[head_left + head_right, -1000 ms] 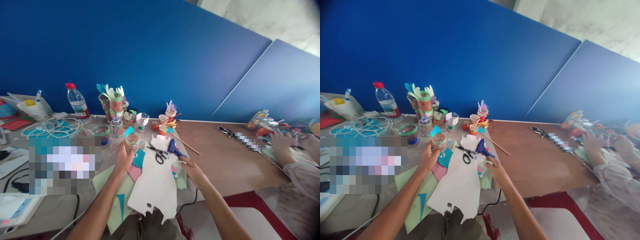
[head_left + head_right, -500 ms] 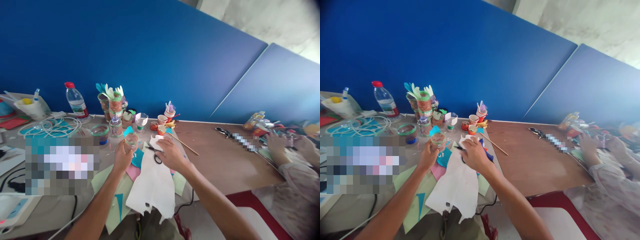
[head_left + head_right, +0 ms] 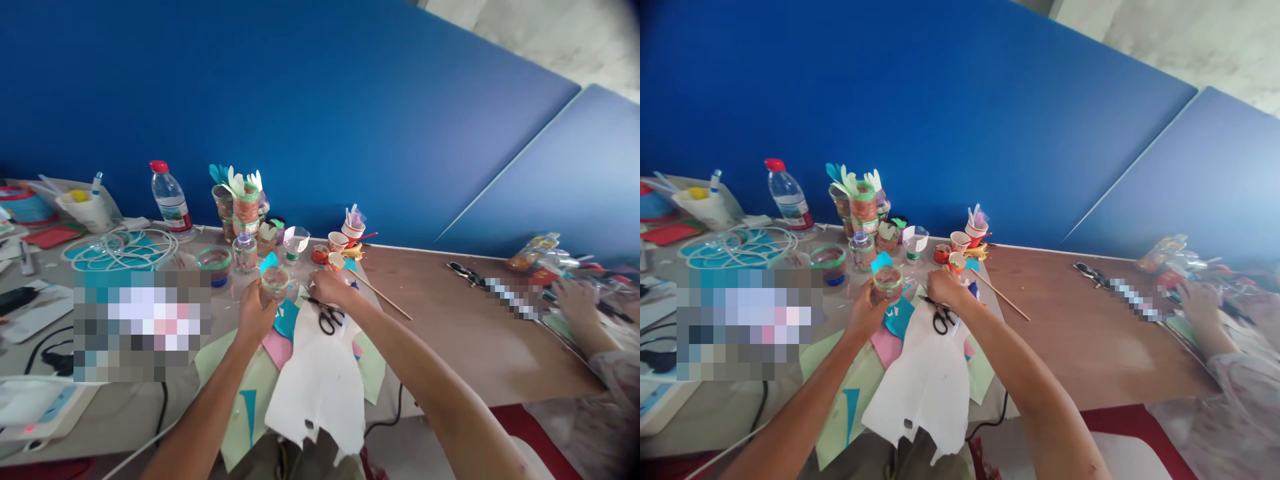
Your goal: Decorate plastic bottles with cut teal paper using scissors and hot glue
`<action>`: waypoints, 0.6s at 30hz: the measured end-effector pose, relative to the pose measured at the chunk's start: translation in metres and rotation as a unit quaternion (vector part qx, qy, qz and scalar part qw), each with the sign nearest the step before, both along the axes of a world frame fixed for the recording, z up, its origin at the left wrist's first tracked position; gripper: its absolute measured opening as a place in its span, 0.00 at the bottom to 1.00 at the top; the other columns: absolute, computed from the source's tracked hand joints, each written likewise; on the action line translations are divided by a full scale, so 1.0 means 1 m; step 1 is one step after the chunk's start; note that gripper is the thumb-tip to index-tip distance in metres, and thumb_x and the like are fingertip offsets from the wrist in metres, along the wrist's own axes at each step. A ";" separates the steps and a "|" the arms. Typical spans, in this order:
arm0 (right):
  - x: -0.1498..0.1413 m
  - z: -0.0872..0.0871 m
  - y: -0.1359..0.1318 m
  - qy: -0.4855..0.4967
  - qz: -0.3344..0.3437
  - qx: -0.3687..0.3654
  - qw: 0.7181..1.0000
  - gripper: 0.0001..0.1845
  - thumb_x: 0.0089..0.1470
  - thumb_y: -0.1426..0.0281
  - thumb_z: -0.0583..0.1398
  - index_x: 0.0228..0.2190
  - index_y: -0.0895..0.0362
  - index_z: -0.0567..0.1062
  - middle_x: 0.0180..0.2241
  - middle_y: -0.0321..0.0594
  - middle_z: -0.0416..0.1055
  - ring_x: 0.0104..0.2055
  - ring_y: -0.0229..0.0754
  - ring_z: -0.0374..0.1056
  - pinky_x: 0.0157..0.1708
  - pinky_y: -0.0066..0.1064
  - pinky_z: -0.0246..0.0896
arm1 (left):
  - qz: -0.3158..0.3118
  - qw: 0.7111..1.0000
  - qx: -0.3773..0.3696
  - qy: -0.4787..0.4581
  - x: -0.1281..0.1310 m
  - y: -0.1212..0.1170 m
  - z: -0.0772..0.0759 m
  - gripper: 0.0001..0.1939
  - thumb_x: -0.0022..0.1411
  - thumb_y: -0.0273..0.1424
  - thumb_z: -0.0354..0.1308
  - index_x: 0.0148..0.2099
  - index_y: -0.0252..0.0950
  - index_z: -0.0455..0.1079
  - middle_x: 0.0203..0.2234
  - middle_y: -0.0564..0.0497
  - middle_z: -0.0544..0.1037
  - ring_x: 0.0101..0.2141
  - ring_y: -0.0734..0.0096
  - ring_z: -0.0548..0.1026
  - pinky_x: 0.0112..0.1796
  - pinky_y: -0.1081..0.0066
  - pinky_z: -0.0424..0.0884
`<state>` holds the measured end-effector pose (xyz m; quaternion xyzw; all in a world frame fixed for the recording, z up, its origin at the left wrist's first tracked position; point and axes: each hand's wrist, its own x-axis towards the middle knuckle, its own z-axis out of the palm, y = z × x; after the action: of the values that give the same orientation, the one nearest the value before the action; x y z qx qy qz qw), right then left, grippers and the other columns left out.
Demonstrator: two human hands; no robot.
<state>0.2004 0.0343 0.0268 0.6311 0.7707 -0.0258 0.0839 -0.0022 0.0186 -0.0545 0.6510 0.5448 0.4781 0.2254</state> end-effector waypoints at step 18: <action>0.040 -0.002 0.001 -0.007 -0.001 -0.070 0.998 0.14 0.47 0.77 0.58 0.36 0.55 0.78 0.38 0.46 0.76 0.47 0.54 0.65 0.43 0.39 0.52 | -0.006 1.000 -0.002 -0.022 0.001 -0.001 0.000 0.26 0.50 0.24 0.55 0.53 0.33 0.64 0.48 0.40 0.73 0.51 0.54 0.70 0.51 0.55 0.67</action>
<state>0.2409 0.0351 0.0252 0.6250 0.7654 -0.0753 0.1336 -0.0011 0.0174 -0.0540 0.6427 0.5370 0.4902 0.2415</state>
